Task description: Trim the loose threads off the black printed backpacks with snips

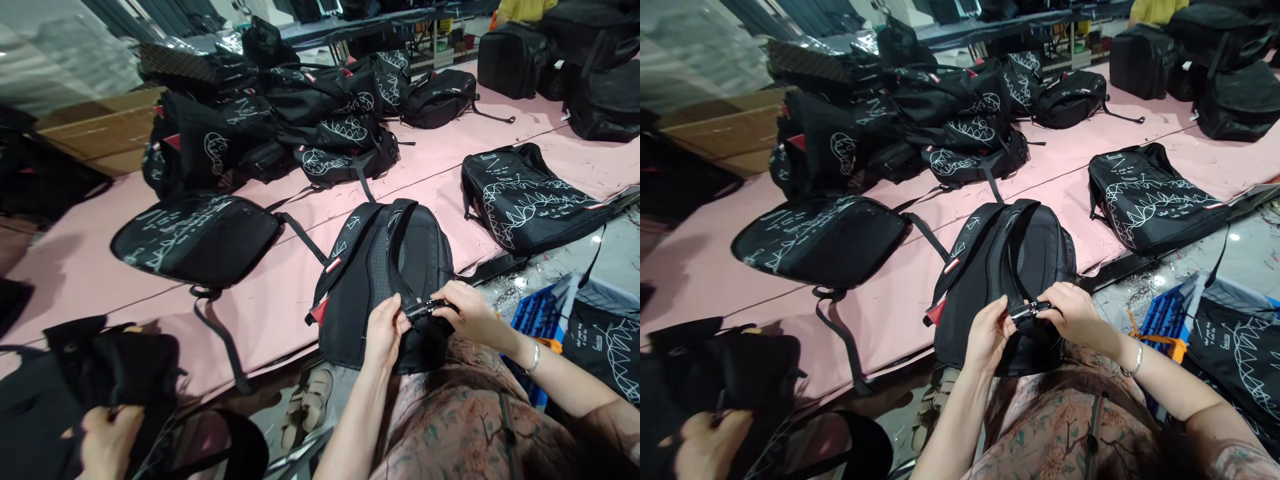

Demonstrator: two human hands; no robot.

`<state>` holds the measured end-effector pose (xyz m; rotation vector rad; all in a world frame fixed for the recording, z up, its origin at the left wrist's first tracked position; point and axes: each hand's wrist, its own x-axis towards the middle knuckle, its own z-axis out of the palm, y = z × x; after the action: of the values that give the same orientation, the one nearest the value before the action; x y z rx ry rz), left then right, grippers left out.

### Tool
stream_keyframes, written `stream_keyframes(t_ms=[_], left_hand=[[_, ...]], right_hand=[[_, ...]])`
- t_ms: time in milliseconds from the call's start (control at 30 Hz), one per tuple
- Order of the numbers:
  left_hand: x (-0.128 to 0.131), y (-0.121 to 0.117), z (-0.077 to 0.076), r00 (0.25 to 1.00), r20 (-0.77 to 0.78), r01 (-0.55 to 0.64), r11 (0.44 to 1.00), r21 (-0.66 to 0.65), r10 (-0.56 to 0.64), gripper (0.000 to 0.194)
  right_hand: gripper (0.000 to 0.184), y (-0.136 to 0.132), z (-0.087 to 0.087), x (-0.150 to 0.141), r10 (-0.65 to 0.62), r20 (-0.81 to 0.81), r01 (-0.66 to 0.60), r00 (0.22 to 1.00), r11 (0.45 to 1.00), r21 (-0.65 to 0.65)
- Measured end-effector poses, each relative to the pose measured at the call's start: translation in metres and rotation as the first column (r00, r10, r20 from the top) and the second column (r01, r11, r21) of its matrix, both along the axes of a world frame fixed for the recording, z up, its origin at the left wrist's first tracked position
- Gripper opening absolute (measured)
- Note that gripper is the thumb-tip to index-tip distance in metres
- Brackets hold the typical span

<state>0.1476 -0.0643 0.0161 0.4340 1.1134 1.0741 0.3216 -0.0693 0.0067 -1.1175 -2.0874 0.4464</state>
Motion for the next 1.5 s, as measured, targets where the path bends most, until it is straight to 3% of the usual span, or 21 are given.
stream_keyframes(t_ms=[167, 267, 333, 400, 467, 567, 667, 833, 967, 1067, 1133, 1233, 1300, 1400, 1500], left_hand=[[0.001, -0.001, -0.001, 1.000, 0.011, -0.021, 1.000, -0.013, 0.021, 0.039], [0.001, -0.001, -0.002, 0.999, 0.012, -0.031, 0.999, -0.007, 0.032, 0.038], [0.001, -0.001, -0.002, 1.000, 0.009, -0.007, 1.000, -0.003, 0.007, 0.035], [0.001, -0.001, -0.003, 1.000, 0.001, 0.014, 1.000, -0.003, -0.014, 0.035], [0.001, -0.001, -0.004, 1.000, -0.001, 0.021, 1.000, -0.001, -0.021, 0.035], [0.000, -0.001, -0.004, 1.000, 0.005, 0.019, 1.000, 0.007, -0.019, 0.034], [0.001, -0.001, -0.005, 1.000, 0.001, 0.003, 1.000, 0.007, -0.003, 0.034], [0.004, -0.001, -0.004, 1.000, 0.000, 0.014, 1.000, 0.000, -0.014, 0.036], [0.005, -0.003, -0.003, 1.000, 0.008, -0.005, 1.000, -0.004, 0.005, 0.035], [0.003, -0.002, -0.003, 1.000, 0.010, -0.002, 1.000, 0.001, 0.002, 0.034], [-0.001, 0.000, -0.002, 1.000, -0.012, 0.001, 1.000, 0.015, -0.001, 0.034], [-0.009, 0.005, 0.000, 0.998, -0.065, -0.019, 0.999, 0.028, 0.021, 0.036], [-0.013, 0.009, 0.001, 0.994, -0.104, -0.031, 0.999, 0.032, 0.035, 0.038], [-0.016, 0.012, -0.001, 0.983, -0.180, -0.026, 0.998, 0.061, 0.037, 0.036], [-0.015, 0.006, -0.006, 0.926, -0.378, 0.070, 0.986, 0.152, -0.007, 0.033]], right_hand=[[0.017, -0.003, 0.000, -0.004, -0.056, -0.010, 0.055, 0.998, 0.996, -0.071], [0.012, -0.003, -0.005, -0.008, -0.128, -0.212, 0.066, 0.969, 0.959, -0.275], [0.013, -0.002, -0.009, -0.009, -0.186, -0.439, -0.023, 0.879, 0.903, -0.428], [0.016, -0.001, -0.012, -0.008, -0.245, -0.583, -0.086, 0.774, 0.872, -0.482], [0.014, 0.001, -0.013, -0.004, -0.271, -0.570, -0.022, 0.775, 0.891, -0.454], [0.007, 0.002, -0.013, 0.003, -0.206, -0.353, 0.099, 0.913, 0.950, -0.296], [0.006, 0.003, -0.015, 0.008, -0.076, -0.168, 0.051, 0.983, 0.988, -0.145], [0.012, 0.005, -0.015, 0.006, 0.004, -0.074, -0.005, 0.997, 1.000, -0.016], [0.015, 0.006, -0.012, 0.004, -0.005, -0.029, 0.006, 1.000, 1.000, 0.026], [0.011, 0.006, -0.010, 0.003, -0.044, -0.102, 0.035, 0.994, 0.996, -0.088], [0.009, 0.005, -0.011, 0.004, -0.100, -0.235, 0.032, 0.967, 0.960, -0.277], [0.014, 0.000, -0.016, 0.007, -0.141, -0.351, -0.074, 0.926, 0.842, -0.534], [0.019, -0.006, -0.021, 0.010, -0.074, -0.327, -0.141, 0.942, 0.798, -0.586], [0.005, -0.018, -0.021, 0.015, 0.108, -0.325, -0.288, 0.940, 0.760, -0.583], [0.022, -0.025, -0.006, 0.017, 0.210, -0.494, -0.509, 0.844, 0.607, -0.610]])
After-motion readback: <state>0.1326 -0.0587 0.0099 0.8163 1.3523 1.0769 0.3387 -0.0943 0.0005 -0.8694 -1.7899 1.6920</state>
